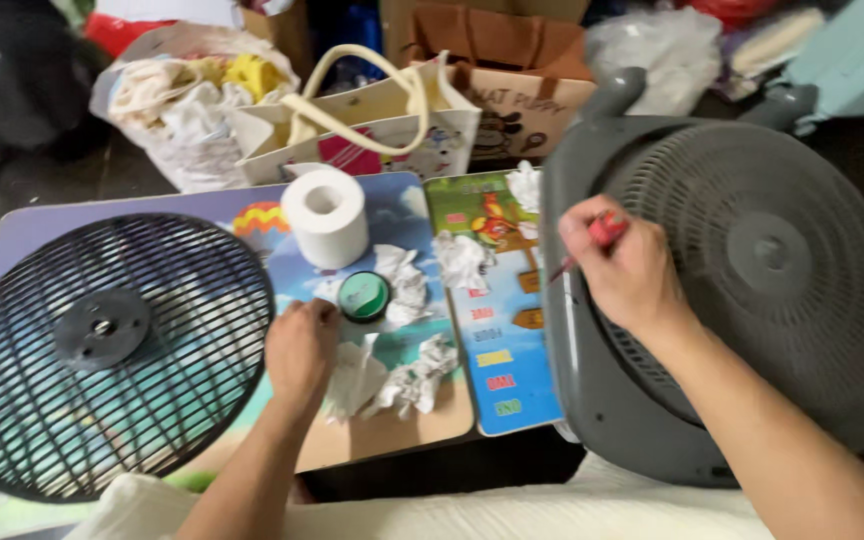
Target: The person uses a red-handled screwdriver to loosen and remove screws from the front grille of a grey electric fan. The person repeatedly unscrews fasteners around the grille perimeter and removes the grille, placing it on the table.
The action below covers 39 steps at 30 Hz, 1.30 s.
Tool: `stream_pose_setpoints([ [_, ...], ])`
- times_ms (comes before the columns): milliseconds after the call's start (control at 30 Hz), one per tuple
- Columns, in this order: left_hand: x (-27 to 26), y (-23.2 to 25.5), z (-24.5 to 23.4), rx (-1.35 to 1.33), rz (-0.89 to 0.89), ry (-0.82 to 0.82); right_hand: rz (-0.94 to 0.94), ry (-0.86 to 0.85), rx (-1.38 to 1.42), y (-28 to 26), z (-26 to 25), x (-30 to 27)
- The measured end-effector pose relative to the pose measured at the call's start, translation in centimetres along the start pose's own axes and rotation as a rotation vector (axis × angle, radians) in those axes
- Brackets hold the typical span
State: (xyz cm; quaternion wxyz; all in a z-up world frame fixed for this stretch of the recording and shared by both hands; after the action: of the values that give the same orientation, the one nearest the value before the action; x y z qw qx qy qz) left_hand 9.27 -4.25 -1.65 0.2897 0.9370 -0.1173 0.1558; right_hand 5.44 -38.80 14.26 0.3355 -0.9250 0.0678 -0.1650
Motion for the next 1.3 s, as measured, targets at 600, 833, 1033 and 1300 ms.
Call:
stream_pose_setpoints([
  [600, 7.2, 22.7, 9.0, -0.751, 0.098, -0.217, 0.247, 0.362, -0.164, 14.3, -13.3, -2.2],
  [833, 11.9, 28.2, 12.6, -0.165, 0.564, -0.406, 0.37, 0.333, -0.312, 19.7, -12.0, -1.8],
  [1033, 9.6, 28.0, 11.6, -0.155, 0.961, -0.17, 0.319, 0.223, -0.251, 21.2, -11.4, -1.4],
  [1300, 3.6, 26.9, 7.6, -0.185, 0.894, -0.262, 0.041, 0.137, -0.215, 19.6, -10.8, -0.9],
])
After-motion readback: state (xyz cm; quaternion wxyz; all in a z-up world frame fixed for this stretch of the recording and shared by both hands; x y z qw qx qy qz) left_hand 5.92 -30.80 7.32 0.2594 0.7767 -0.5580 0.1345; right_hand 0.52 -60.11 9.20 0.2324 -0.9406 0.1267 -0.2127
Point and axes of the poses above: each hand's wrist, its own x-axis towards the middle knuckle, its own z-axis out of the palm, y = z × x, the point moved 6 cm from there along x, towards the middle knuckle, and after that the axes turned 11 degrees about z, right-handed, at the moved point
